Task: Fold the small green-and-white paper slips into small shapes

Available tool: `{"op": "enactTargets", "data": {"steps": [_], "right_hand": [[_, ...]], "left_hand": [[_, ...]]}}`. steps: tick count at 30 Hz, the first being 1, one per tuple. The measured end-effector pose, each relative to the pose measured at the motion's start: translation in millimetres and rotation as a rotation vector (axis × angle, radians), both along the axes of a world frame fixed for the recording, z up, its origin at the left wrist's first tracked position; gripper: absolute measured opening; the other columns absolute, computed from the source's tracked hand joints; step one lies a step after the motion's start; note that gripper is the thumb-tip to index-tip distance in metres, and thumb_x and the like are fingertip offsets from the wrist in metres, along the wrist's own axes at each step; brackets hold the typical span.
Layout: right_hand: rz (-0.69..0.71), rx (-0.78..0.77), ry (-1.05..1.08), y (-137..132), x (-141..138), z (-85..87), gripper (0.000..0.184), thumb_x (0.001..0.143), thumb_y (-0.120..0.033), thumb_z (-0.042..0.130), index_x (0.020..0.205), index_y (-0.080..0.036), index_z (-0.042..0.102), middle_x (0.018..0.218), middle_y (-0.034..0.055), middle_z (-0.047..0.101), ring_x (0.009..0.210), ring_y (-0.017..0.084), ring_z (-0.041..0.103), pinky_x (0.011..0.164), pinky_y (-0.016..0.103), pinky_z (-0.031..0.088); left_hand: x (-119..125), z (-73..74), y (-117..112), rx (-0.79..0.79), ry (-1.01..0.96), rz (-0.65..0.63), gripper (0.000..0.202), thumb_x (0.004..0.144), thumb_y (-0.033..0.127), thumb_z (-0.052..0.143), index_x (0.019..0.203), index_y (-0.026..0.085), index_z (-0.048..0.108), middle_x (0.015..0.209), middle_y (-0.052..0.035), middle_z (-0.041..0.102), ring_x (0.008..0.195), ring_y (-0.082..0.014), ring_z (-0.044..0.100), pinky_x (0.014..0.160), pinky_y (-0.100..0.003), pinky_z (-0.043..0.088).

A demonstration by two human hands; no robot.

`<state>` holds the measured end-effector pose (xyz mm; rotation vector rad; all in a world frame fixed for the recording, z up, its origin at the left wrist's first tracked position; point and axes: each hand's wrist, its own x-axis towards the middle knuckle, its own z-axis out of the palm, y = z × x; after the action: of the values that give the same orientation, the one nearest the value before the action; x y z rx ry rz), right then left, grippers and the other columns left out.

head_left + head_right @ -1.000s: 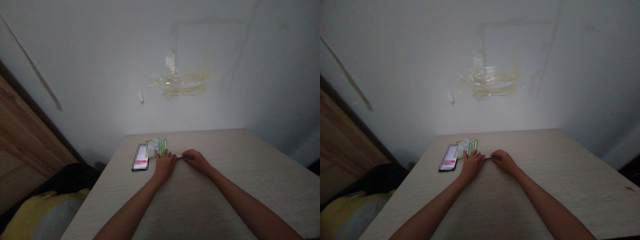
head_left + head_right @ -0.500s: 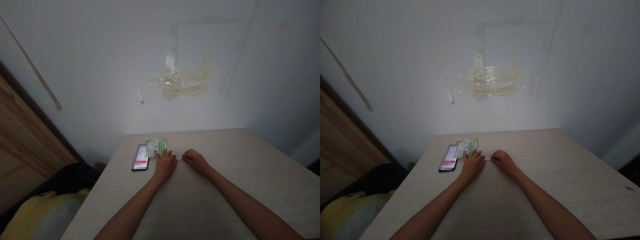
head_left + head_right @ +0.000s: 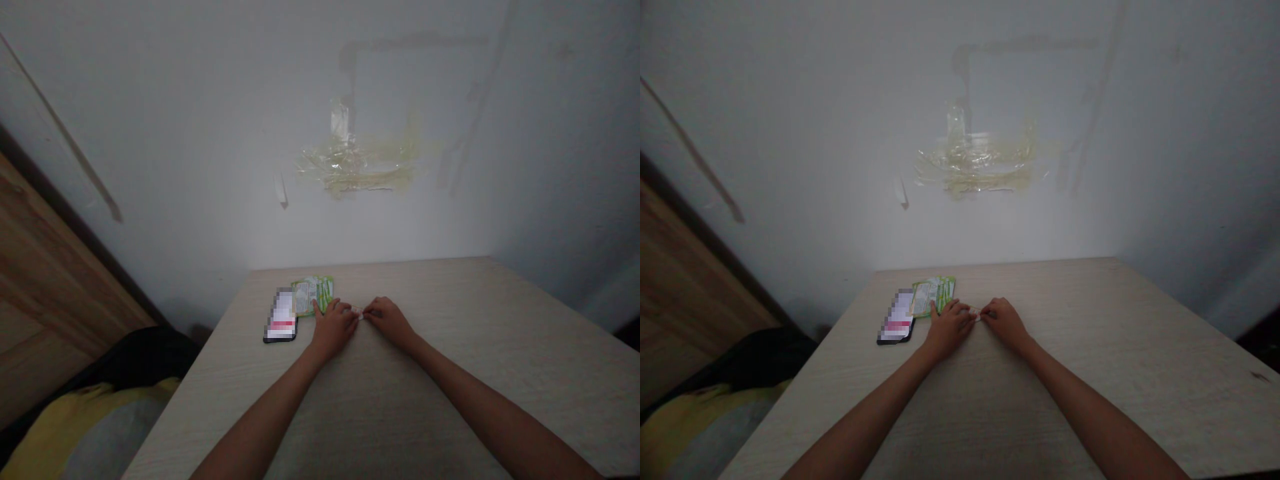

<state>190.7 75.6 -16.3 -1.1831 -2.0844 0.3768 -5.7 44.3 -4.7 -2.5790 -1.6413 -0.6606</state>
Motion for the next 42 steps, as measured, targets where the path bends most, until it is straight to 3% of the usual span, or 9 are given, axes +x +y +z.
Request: {"op": "enactTargets", "data": {"steps": [8, 12, 28, 35, 42], "right_hand": [[-0.004, -0.045, 0.055, 5.6, 1.6, -2.6, 0.011, 0.081, -0.026, 0.064, 0.081, -0.020, 0.074, 0.083, 0.0049, 0.068, 0.086, 0.020, 0.059, 0.083, 0.033, 0.043], [-0.016, -0.023, 0.031, 9.1, 2.5, -5.7, 0.013, 0.080, -0.029, 0.065, 0.084, -0.022, 0.075, 0.085, 0.0048, 0.070, 0.090, 0.022, 0.060, 0.089, 0.037, 0.040], [-0.026, 0.002, -0.034, 17.5, 3.8, -12.5, 0.011, 0.079, -0.029, 0.068, 0.085, -0.024, 0.075, 0.088, 0.0051, 0.069, 0.091, 0.022, 0.060, 0.090, 0.038, 0.039], [0.011, -0.001, 0.017, 12.6, 6.1, -8.4, 0.012, 0.082, -0.023, 0.063, 0.084, -0.022, 0.075, 0.087, 0.0046, 0.070, 0.090, 0.020, 0.060, 0.088, 0.035, 0.041], [0.010, 0.005, 0.017, 11.4, 5.4, -8.1, 0.012, 0.083, -0.022, 0.062, 0.085, -0.021, 0.074, 0.087, 0.0047, 0.070, 0.090, 0.020, 0.060, 0.090, 0.036, 0.041]], "left_hand": [[3.2, 1.3, -1.1, -0.003, -0.038, -0.020, 0.019, 0.094, 0.033, 0.049, 0.106, 0.035, 0.064, 0.118, 0.0011, 0.065, 0.126, -0.0253, 0.045, 0.102, -0.077, -0.008], [2.7, 2.7, -2.8, -0.023, -0.072, -0.034, 0.020, 0.094, 0.032, 0.050, 0.107, 0.036, 0.064, 0.116, 0.0004, 0.065, 0.126, -0.0250, 0.045, 0.102, -0.075, -0.012], [-4.1, 2.1, -1.7, 0.047, 0.022, -0.079, 0.024, 0.091, 0.034, 0.054, 0.108, 0.048, 0.065, 0.120, 0.0039, 0.065, 0.129, -0.0290, 0.044, 0.100, -0.078, -0.011], [-4.8, 4.7, -3.7, 0.112, 0.035, -0.095, 0.024, 0.092, 0.032, 0.051, 0.109, 0.041, 0.064, 0.119, 0.0022, 0.066, 0.128, -0.0289, 0.045, 0.102, -0.077, -0.010], [-5.9, 2.2, -2.9, 0.087, 0.049, -0.133, 0.032, 0.092, 0.027, 0.050, 0.118, 0.042, 0.059, 0.120, -0.0002, 0.064, 0.129, -0.0284, 0.043, 0.103, -0.076, -0.008]]}}
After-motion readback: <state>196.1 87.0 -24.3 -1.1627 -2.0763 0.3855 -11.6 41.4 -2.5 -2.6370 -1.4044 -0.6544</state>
